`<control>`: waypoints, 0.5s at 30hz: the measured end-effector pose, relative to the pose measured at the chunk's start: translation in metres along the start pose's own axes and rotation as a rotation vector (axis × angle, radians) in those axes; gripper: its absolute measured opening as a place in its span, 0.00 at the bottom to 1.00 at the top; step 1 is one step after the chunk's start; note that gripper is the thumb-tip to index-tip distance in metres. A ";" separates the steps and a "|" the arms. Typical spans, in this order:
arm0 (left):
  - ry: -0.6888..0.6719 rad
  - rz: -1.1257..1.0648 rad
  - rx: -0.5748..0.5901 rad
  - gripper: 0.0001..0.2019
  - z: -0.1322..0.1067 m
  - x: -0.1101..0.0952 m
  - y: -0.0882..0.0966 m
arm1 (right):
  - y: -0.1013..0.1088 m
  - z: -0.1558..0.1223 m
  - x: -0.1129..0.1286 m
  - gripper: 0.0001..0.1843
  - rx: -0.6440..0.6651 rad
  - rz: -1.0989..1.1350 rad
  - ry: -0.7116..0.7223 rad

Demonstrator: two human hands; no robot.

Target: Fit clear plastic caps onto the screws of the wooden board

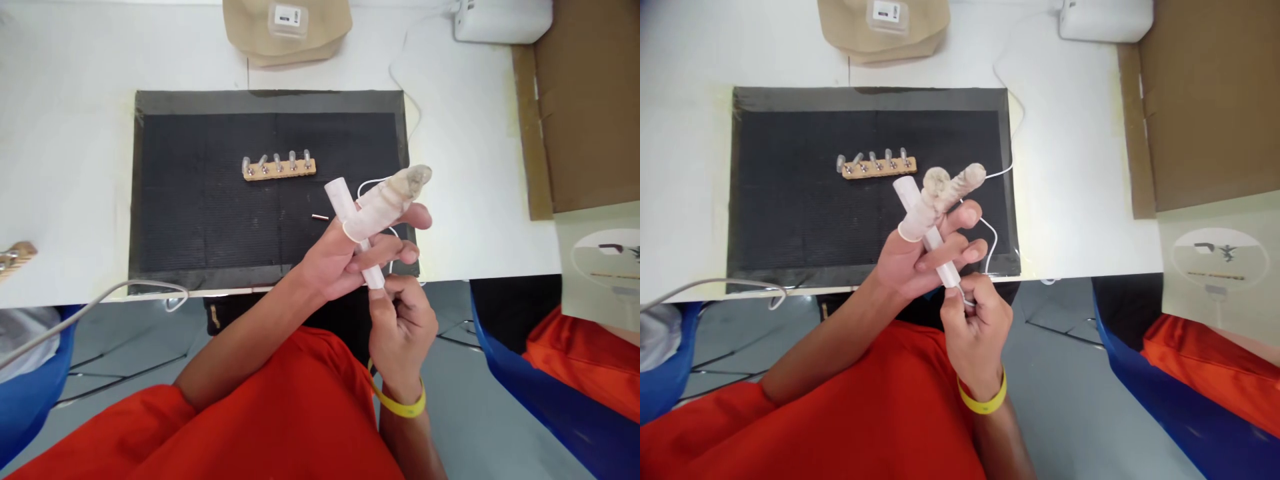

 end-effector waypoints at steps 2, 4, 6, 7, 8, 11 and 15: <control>0.017 0.020 -0.046 0.11 0.001 0.001 0.002 | -0.001 0.001 -0.001 0.10 -0.012 -0.004 0.005; 0.030 0.024 -0.073 0.11 0.003 0.001 0.002 | -0.002 0.003 -0.003 0.10 -0.022 -0.008 0.019; 0.035 0.019 -0.078 0.10 0.006 0.000 0.000 | -0.003 0.006 -0.005 0.10 -0.031 -0.012 0.027; 0.029 0.012 -0.076 0.09 0.008 0.000 -0.001 | -0.003 0.008 -0.007 0.10 -0.035 -0.013 0.027; 0.015 0.003 -0.073 0.08 0.009 -0.001 -0.002 | -0.004 0.009 -0.009 0.11 -0.037 -0.007 0.028; -0.019 -0.041 -0.051 0.07 0.012 -0.004 -0.003 | -0.005 0.013 -0.012 0.11 0.007 0.039 0.035; -0.051 -0.092 -0.043 0.10 0.015 -0.006 0.002 | -0.006 0.014 -0.013 0.08 0.084 0.063 0.045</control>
Point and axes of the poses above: each hand's wrist, its own z-axis towards the middle knuckle, its own y-axis out of the back of the hand, x = y × z, the point moved 4 cm from there along z, towards the middle knuckle, and after that the axes turned 8 degrees about -y, right-handed, at the moved point
